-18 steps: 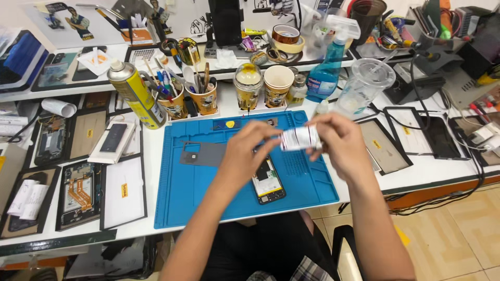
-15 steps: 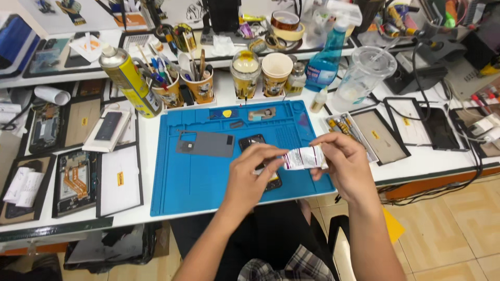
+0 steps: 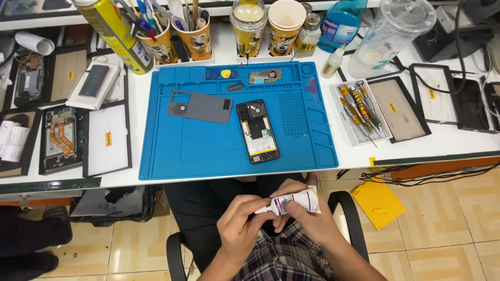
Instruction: The person applies adhesive to the internal frame of a disassembled smartphone, then places the back cover onto the device. They wipe the exterior with a tissue and secure the back cover using rubber bands.
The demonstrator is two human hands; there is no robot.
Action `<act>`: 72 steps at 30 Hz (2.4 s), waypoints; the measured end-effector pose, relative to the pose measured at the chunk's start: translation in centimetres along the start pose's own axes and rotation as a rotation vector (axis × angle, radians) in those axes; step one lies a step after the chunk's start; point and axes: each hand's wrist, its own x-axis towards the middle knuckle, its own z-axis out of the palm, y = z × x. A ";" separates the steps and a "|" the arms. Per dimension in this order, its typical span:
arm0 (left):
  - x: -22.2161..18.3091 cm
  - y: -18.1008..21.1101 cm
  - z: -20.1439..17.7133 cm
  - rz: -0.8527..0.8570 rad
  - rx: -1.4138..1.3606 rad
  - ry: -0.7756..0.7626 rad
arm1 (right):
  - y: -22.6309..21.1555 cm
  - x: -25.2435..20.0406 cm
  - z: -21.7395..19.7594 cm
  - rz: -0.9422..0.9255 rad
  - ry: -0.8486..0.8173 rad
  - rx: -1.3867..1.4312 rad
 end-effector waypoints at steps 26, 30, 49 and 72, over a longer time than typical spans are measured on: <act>9.6 -7.3 -5.0 -0.336 0.891 -0.170 | -1.2 6.8 -9.1 0.064 0.517 -0.427; 6.7 -7.0 -3.1 -0.165 0.905 -0.230 | -1.3 7.6 -9.0 0.101 0.590 -0.431; 5.7 -6.5 -1.7 -0.124 0.923 -0.355 | -1.3 9.6 -7.6 0.133 0.589 -0.487; 13.2 -4.2 8.8 -0.356 0.648 -0.474 | -1.1 19.9 -8.2 -0.130 0.205 -1.080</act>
